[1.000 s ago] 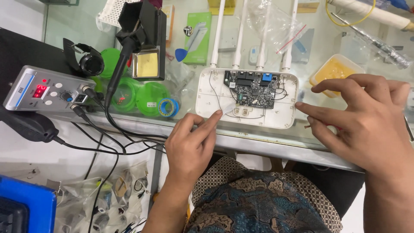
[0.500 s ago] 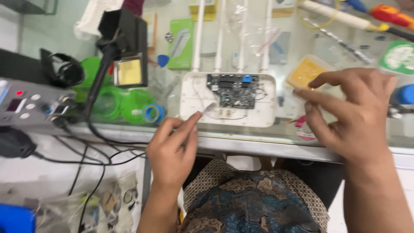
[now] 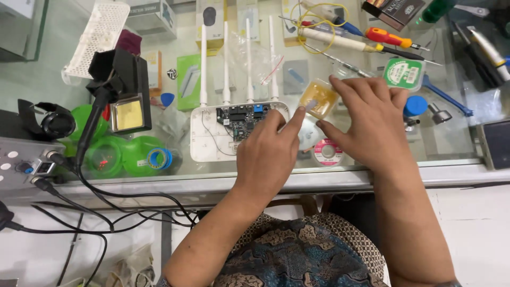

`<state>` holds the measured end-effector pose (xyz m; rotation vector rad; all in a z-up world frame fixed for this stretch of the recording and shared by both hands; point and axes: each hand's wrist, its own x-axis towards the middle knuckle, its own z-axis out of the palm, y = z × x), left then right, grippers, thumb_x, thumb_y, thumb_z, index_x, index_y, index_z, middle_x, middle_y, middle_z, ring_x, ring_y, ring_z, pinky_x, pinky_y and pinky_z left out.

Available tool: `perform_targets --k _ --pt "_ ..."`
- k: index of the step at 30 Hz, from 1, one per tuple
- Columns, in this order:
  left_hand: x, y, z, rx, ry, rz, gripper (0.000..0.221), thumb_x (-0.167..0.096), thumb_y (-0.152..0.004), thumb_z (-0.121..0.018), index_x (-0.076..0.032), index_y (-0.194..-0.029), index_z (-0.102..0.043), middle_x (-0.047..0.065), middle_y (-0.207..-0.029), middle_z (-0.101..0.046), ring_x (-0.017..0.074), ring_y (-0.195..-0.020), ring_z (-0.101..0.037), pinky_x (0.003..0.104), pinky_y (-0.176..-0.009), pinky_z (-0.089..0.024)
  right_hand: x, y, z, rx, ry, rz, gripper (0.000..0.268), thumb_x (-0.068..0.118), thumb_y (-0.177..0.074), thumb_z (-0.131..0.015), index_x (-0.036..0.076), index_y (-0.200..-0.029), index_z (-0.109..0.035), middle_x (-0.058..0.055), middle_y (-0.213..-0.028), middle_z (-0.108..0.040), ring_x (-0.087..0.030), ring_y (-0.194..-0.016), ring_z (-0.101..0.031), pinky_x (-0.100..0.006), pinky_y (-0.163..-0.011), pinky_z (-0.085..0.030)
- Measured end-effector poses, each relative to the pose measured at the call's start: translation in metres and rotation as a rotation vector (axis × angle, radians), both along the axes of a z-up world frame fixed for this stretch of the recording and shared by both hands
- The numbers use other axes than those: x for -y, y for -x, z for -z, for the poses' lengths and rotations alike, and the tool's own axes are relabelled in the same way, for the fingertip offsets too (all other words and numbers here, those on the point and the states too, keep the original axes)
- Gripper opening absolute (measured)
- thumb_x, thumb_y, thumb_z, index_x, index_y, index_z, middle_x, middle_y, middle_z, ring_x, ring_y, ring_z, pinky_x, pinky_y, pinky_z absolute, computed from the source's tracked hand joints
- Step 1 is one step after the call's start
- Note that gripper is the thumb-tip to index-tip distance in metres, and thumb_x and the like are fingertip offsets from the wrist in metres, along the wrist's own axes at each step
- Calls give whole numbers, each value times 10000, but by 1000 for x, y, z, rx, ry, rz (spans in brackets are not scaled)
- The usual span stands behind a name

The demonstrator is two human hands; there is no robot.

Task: Soldering wires onto a router circuit board using a soldering iron and solder wire

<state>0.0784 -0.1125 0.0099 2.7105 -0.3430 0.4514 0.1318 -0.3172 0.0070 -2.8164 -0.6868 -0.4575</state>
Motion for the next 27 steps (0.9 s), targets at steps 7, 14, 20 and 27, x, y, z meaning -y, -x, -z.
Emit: perform_targets --k 7,14,20,27 --pt "-15 19 1 83 -106 17 474 -102 -921 -753 -222 -1371 -663 51 -889 -456 262 -659 -529 425 -400 -459 -5 1 6 203 31 84 609 555 -870 -783 165 -1337 -762 1 -1208 -729 -278 -1114 -597 -461 -850 -325" --pt "-12 11 -21 -55 222 1 410 -91 -991 -596 -177 -1385 -669 42 -1060 -696 243 -807 -676 404 -587 -515 -5 2 5 148 -24 50 605 478 -843 -780 139 -1342 -730 -15 -1211 -706 -302 -1130 -586 -462 -825 -324" --pt "-5 -5 -15 -237 432 -40 382 -131 -916 -529 -228 -1185 -783 28 -965 -819 247 -806 -751 395 -712 -527 -4 2 8 141 -26 54 626 522 -844 -786 159 -1351 -735 -7 -1211 -709 -292 -1132 -580 -462 -833 -323" --pt "-38 24 -33 -438 718 -109 370 -92 -941 -517 -131 -1189 -788 36 -1239 -802 165 -1201 -734 298 -1051 -519 -2 2 8 97 -16 75 651 530 -857 -778 167 -1394 -721 -10 -1245 -702 -300 -1142 -562 -475 -828 -321"
